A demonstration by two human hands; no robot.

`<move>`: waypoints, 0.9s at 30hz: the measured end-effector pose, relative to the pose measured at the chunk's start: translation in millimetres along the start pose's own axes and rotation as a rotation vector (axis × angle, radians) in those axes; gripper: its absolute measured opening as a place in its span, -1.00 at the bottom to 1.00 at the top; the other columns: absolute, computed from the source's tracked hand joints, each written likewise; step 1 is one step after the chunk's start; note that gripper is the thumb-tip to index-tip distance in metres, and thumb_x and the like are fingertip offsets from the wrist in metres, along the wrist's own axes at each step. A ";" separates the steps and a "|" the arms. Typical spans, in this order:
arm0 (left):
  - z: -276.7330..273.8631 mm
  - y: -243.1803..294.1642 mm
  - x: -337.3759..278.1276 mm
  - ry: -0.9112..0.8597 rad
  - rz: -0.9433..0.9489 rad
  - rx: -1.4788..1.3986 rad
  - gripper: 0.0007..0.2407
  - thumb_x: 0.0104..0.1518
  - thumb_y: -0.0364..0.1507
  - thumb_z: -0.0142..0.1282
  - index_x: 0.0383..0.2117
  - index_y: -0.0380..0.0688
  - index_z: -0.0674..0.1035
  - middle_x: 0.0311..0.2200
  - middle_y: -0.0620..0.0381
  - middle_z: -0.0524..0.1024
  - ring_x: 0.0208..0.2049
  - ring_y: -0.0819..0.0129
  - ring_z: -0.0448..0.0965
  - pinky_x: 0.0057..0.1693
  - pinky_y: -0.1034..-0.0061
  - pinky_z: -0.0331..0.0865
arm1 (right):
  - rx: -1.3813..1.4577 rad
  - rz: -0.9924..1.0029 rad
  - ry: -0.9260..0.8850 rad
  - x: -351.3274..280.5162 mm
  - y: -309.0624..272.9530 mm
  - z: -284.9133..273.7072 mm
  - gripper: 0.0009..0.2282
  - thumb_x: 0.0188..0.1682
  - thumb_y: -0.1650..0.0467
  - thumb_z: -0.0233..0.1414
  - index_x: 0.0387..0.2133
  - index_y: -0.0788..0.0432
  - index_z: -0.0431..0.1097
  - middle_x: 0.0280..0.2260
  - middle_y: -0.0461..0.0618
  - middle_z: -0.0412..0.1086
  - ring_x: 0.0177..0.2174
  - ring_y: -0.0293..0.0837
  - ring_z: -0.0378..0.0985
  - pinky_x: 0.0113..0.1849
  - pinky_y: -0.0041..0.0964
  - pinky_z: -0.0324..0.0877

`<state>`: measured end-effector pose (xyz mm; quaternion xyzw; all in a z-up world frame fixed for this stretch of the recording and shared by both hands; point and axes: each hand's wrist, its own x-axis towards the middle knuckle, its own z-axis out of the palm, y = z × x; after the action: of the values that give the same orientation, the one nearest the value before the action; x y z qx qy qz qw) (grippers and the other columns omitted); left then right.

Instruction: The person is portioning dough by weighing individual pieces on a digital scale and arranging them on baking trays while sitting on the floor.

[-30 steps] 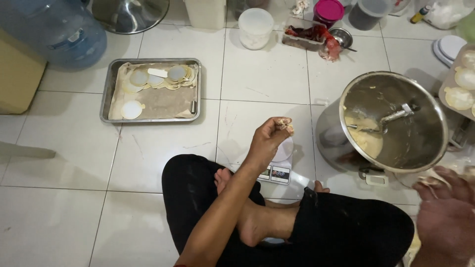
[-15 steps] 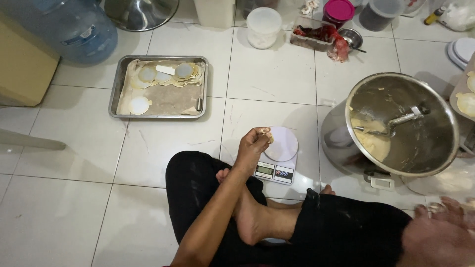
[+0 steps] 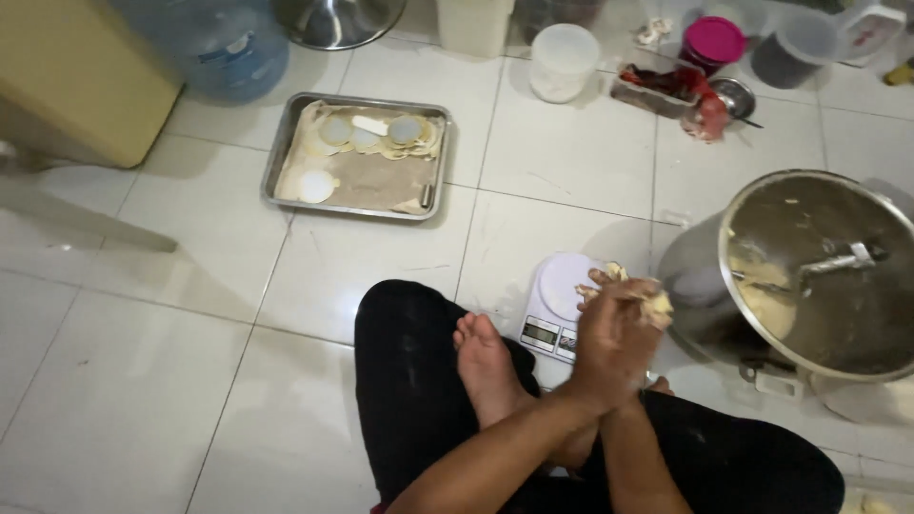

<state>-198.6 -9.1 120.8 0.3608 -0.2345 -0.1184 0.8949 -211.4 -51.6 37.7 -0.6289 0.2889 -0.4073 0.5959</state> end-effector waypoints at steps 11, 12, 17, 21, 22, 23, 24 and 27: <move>-4.5 36.0 10.8 -0.139 0.175 0.242 -0.74 0.12 -0.57 0.22 -0.05 -0.28 0.54 -0.57 0.21 0.40 -0.49 0.51 0.39 -0.19 0.63 0.34 | -0.362 -0.069 -0.029 -3.1 0.0 0.0 -0.62 -0.06 0.67 -0.08 0.06 0.31 0.34 -0.13 0.30 0.43 -0.15 0.16 0.52 -0.20 0.00 0.45; -2.9 36.0 11.6 -0.134 0.178 0.190 -0.76 0.12 -0.62 0.20 -0.09 -0.33 0.54 -0.41 0.09 0.51 -0.34 0.38 0.52 -0.08 0.51 0.41 | -0.415 -0.078 -0.028 -3.5 -0.6 -2.5 -0.63 -0.07 0.67 -0.08 0.04 0.32 0.36 -0.15 0.33 0.44 -0.17 0.20 0.54 -0.23 0.03 0.46; 7.1 42.4 24.9 0.018 0.161 0.191 -0.77 0.04 -0.70 0.07 -0.15 -0.36 0.55 -0.40 -0.06 0.50 -0.35 0.27 0.54 -0.15 0.45 0.42 | -0.569 -0.110 -0.019 -3.1 -3.5 -10.3 -0.65 -0.08 0.68 -0.07 -0.01 0.34 0.41 -0.20 0.42 0.48 -0.22 0.31 0.58 -0.30 0.13 0.49; -17.7 31.1 38.8 0.111 0.149 0.226 -0.75 0.05 -0.67 0.09 -0.12 -0.31 0.53 -0.22 -0.05 0.54 -0.12 0.18 0.56 0.06 0.30 0.44 | 0.414 0.079 0.061 -21.7 -42.1 12.1 -0.51 -0.08 0.67 -0.08 0.16 0.14 0.24 -0.01 0.07 0.44 -0.15 -0.16 0.56 -0.20 -0.32 0.55; -19.5 35.3 40.2 0.108 0.148 0.226 -0.75 0.05 -0.67 0.09 -0.12 -0.31 0.53 -0.22 -0.05 0.54 -0.12 0.18 0.56 0.06 0.30 0.44 | 0.416 0.078 0.063 -19.6 -49.1 9.7 -0.51 -0.08 0.67 -0.08 0.16 0.14 0.24 -0.01 0.07 0.44 -0.15 -0.16 0.56 -0.20 -0.32 0.55; -21.3 39.6 41.6 0.102 0.147 0.219 -0.75 0.09 -0.65 0.09 -0.09 -0.34 0.50 -0.20 -0.04 0.51 -0.10 0.20 0.54 0.10 0.30 0.41 | 0.386 0.068 0.047 -18.0 -56.0 7.4 -0.50 -0.08 0.69 -0.09 0.17 0.16 0.20 0.00 0.09 0.42 -0.14 -0.15 0.54 -0.20 -0.38 0.52; -23.0 44.0 43.0 0.097 0.146 0.211 -0.75 0.13 -0.63 0.10 -0.05 -0.37 0.47 -0.18 -0.02 0.49 -0.07 0.21 0.51 0.15 0.30 0.38 | 0.356 0.057 0.030 -16.5 -63.1 4.9 -0.49 -0.08 0.71 -0.09 0.18 0.19 0.17 0.01 0.12 0.40 -0.14 -0.15 0.52 -0.20 -0.44 0.49; -23.0 36.6 43.6 0.123 0.155 0.220 -0.74 0.16 -0.64 0.13 -0.02 -0.32 0.47 -0.14 0.06 0.49 -0.02 0.36 0.53 0.15 0.44 0.41 | 0.349 0.006 0.025 -12.9 -85.5 -6.5 -0.48 -0.07 0.72 -0.09 0.18 0.15 0.18 0.05 0.14 0.38 -0.10 -0.09 0.52 -0.18 -0.40 0.52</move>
<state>-147.8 13.9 146.6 0.4442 -0.2178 -0.0001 0.8690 -233.8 -33.5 119.5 -0.5099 0.2228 -0.4573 0.6937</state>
